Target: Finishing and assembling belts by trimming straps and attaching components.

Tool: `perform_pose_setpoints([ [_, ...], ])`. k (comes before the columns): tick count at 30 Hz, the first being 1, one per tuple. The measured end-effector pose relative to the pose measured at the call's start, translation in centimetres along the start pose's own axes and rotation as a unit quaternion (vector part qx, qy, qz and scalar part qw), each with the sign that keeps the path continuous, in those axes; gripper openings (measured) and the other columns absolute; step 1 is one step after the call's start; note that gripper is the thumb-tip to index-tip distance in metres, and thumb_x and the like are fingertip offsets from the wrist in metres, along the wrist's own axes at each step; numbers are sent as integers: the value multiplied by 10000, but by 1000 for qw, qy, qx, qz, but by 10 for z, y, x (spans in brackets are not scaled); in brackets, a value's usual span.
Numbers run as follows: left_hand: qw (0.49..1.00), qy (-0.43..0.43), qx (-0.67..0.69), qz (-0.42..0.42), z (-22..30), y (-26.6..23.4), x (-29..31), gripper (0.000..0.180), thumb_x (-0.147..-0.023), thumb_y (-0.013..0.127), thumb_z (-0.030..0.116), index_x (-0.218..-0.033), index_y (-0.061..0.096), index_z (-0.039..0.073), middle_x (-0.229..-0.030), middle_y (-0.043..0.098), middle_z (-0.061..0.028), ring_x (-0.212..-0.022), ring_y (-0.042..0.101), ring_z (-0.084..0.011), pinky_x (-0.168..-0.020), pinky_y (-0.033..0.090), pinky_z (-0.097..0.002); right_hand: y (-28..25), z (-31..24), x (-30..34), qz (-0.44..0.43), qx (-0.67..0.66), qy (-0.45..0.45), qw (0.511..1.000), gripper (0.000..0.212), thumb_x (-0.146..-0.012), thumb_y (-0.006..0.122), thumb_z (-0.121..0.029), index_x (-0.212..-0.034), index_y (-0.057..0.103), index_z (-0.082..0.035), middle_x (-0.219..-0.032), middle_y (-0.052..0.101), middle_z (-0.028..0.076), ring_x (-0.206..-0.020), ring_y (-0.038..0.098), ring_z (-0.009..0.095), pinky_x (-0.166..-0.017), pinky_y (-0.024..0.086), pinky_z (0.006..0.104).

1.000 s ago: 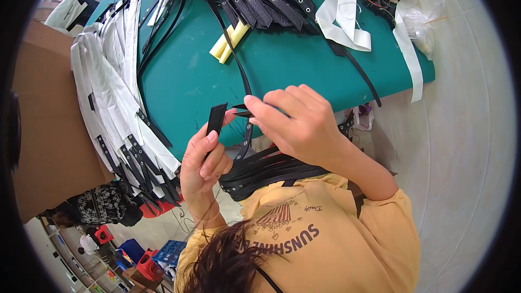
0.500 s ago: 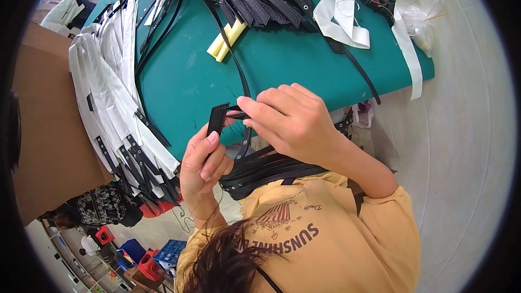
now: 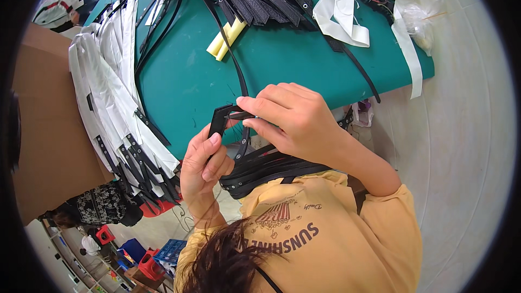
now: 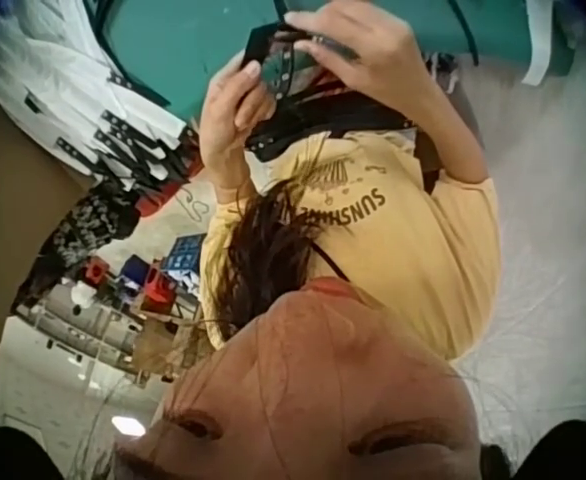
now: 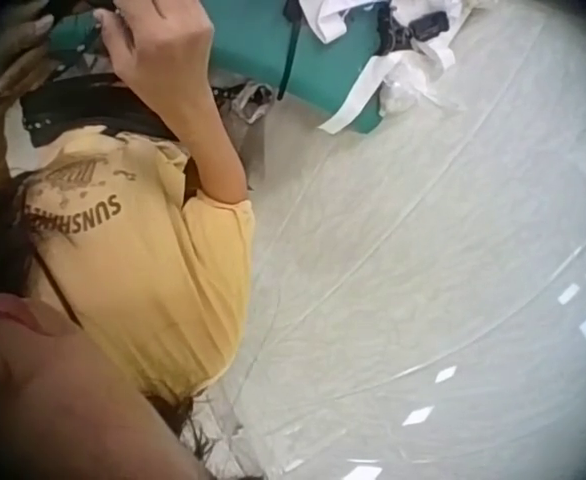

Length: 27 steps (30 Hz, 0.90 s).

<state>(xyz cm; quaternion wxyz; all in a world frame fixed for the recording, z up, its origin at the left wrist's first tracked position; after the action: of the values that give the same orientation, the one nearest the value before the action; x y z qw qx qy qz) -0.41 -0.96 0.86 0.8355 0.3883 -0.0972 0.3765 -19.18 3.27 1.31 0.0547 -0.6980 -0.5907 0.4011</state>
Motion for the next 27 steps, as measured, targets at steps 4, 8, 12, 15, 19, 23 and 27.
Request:
perform_pose_setpoints([
  [4,1000,13,-3,-1,-1,-2,0,369,-972,379,168,-1266,437,-48,-419,314,87,-325,203,-14,-388,175,-209,2,-1,0,0,7,3,1000,322,-692,734,-25,-1004,654,-34,-778,617,81,-679,590,220,-583,472,303],
  [8,999,15,26,-16,-2,-4,1,330,-976,382,120,-1259,478,-20,-436,331,78,-348,226,-10,-393,204,-204,6,0,6,-3,16,12,1000,294,-700,727,-11,-983,652,-26,-782,624,87,-682,599,228,-593,479,303],
  [12,1000,17,10,-17,1,0,-1,341,-990,351,173,-1232,489,-24,-432,335,67,-351,232,-23,-389,207,-204,14,8,7,41,-48,47,997,233,-733,704,6,-958,648,-16,-796,634,101,-687,608,217,-604,480,292],
  [15,999,45,6,8,-4,-6,0,324,-1000,323,220,-1069,536,-14,-438,347,50,-353,244,-40,-382,213,-207,17,14,8,96,-187,200,957,197,-807,645,-18,-1000,605,-16,-851,592,44,-732,558,88,-615,445,241],
  [19,998,59,-33,7,-10,-5,-2,346,-1007,303,262,-837,503,36,-446,349,30,-355,263,-61,-375,239,-214,31,-3,-4,-89,-362,323,870,194,-831,682,-168,-882,551,-34,-738,481,-30,-638,410,17,-544,349,185],
  [23,918,192,-256,232,-13,14,-2,156,-946,506,139,-965,541,-12,-656,558,-48,-499,500,-78,-468,401,-217,38,-3,-14,-18,-384,330,862,228,-871,644,-190,-766,499,-49,-649,458,-46,-566,386,1,-471,293,185],
  [27,671,405,-554,281,-27,3,0,354,-909,561,110,-1248,472,63,-694,598,-61,-551,541,-80,-515,414,-205,36,-8,-23,26,-424,348,835,215,-897,610,-195,-785,487,-60,-646,438,-51,-534,354,6,-449,264,191],
])
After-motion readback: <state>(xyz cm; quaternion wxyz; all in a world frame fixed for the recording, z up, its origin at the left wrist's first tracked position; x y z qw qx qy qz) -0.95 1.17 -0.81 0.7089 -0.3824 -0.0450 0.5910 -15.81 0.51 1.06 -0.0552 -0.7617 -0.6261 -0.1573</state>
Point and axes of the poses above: each hand's wrist, its own x-axis away from the middle knuckle, its own y-axis out of the palm, z = x × y, the point moved 2 cm from there along -x, towards the middle knuckle
